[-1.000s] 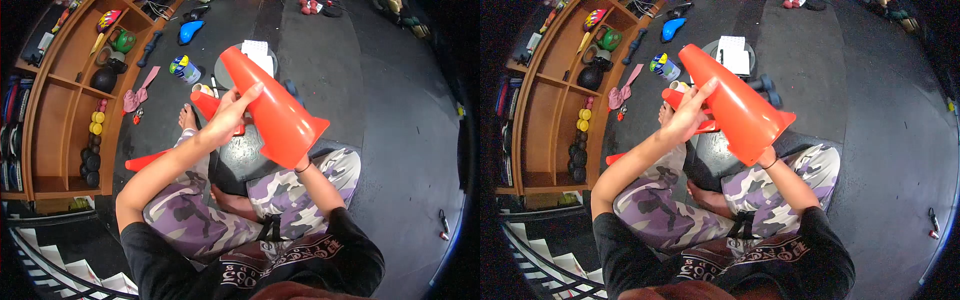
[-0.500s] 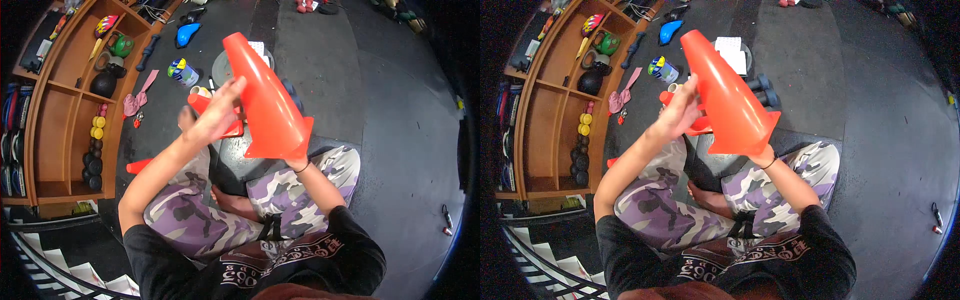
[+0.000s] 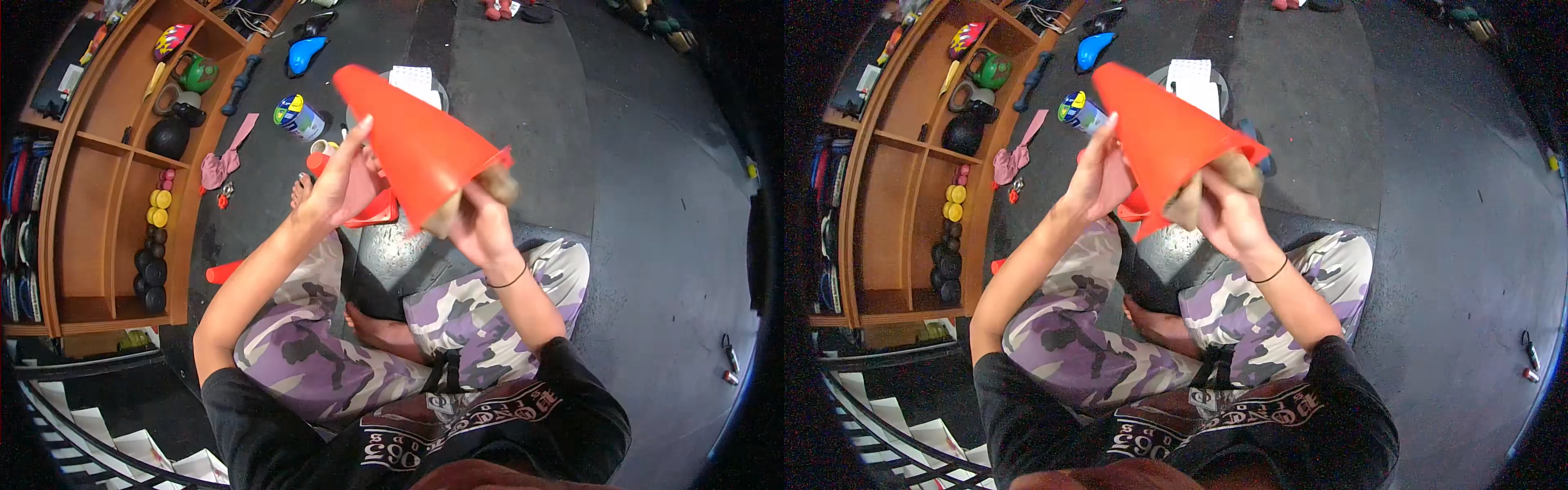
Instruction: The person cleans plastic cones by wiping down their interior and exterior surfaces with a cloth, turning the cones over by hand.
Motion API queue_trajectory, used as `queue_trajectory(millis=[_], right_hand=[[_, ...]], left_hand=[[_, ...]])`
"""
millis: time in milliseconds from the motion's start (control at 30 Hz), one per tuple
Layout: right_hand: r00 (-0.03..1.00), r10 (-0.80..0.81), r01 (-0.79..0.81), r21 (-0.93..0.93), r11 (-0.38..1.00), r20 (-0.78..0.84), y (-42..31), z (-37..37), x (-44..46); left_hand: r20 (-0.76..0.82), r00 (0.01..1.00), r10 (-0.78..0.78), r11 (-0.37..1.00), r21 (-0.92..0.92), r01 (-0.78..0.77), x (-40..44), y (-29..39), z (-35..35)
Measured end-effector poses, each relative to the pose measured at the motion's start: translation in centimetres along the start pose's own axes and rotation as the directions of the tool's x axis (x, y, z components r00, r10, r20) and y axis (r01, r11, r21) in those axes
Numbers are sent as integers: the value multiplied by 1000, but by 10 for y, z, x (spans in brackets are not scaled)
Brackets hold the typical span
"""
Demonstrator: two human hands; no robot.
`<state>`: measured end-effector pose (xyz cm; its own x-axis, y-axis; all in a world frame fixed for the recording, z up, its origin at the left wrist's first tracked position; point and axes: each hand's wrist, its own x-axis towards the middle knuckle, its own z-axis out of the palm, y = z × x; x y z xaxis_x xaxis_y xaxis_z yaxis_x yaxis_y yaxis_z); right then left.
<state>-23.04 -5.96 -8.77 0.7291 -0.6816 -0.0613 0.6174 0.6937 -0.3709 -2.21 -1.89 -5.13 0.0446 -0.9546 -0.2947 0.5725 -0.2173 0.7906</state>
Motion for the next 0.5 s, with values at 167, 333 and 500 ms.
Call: queue_trajectory(millis=[167,333,500], right_hand=[[744,-358,564,-818,-116,564,14,-4,6],[827,-177,486,-836,-253,534,10,-17,7],[968,-42,66,-91,994,248,9,-42,8]], left_hand=[[-36,999,16,975,224,-8,-12,-14,27],[-37,999,1,973,231,7,-12,-9,37],[181,973,143,916,348,-200,-18,-24,34]])
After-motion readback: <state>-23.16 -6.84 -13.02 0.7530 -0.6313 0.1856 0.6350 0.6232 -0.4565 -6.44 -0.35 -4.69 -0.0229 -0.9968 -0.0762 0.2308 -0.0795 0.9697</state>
